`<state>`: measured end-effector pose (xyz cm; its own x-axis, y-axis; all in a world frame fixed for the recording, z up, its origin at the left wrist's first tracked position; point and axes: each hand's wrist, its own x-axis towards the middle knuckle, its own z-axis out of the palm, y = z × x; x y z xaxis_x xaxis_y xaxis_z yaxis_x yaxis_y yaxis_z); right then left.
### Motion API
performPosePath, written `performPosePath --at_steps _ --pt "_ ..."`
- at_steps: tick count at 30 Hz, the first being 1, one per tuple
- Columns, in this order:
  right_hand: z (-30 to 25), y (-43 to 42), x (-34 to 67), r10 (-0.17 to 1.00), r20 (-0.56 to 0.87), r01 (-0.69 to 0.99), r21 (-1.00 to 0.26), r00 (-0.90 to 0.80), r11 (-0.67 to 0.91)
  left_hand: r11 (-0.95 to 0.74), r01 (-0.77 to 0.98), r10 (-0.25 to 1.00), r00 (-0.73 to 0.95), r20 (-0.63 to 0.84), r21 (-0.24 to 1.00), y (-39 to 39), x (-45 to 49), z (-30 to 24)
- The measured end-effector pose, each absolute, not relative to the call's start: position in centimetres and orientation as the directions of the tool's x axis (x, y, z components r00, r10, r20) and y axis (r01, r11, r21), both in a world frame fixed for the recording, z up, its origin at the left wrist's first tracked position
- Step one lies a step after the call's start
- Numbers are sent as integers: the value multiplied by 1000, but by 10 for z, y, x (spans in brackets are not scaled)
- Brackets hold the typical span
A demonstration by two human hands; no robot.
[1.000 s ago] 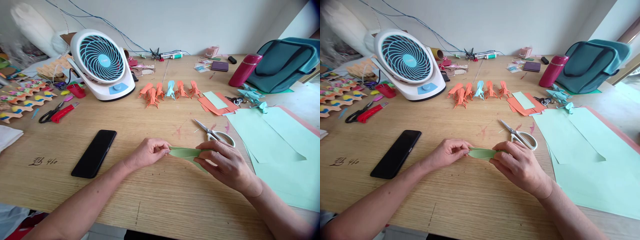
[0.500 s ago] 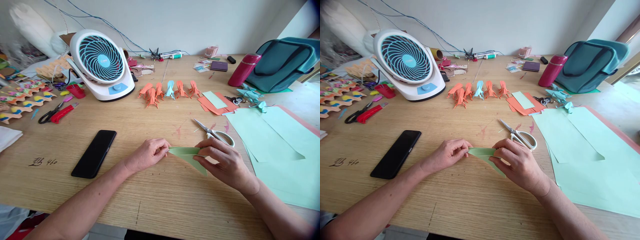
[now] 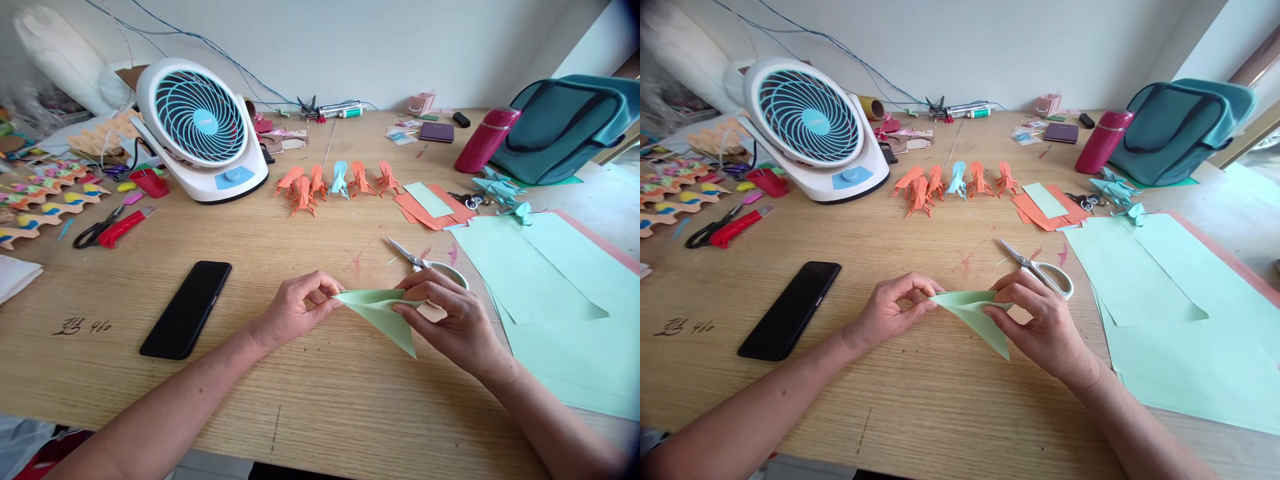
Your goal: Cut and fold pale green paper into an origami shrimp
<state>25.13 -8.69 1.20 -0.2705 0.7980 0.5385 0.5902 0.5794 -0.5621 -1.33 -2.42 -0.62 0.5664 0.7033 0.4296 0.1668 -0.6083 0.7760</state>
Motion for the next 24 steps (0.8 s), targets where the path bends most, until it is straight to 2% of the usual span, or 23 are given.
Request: performPosePath --at_steps 4,11,14,17,20,24 --pt "14 -88 250 797 549 585 -570 -252 578 -606 130 714 524 465 785 -27 -11 -4" --pt "13 -88 250 807 538 573 -591 -244 568 -678 100 650 545 530 728 -25 -15 -5" --pt "16 -88 250 864 442 602 -631 -239 489 -691 130 634 583 508 711 -23 -16 -4" --pt "17 -90 251 933 250 620 -698 -258 358 -662 177 644 631 432 728 -23 -16 -4" --pt "14 -91 254 947 108 646 -708 -302 286 -672 214 614 696 371 709 -23 -16 -6" --pt "7 -91 257 933 116 712 -617 -340 336 -763 224 514 780 358 606 -18 -17 -9"
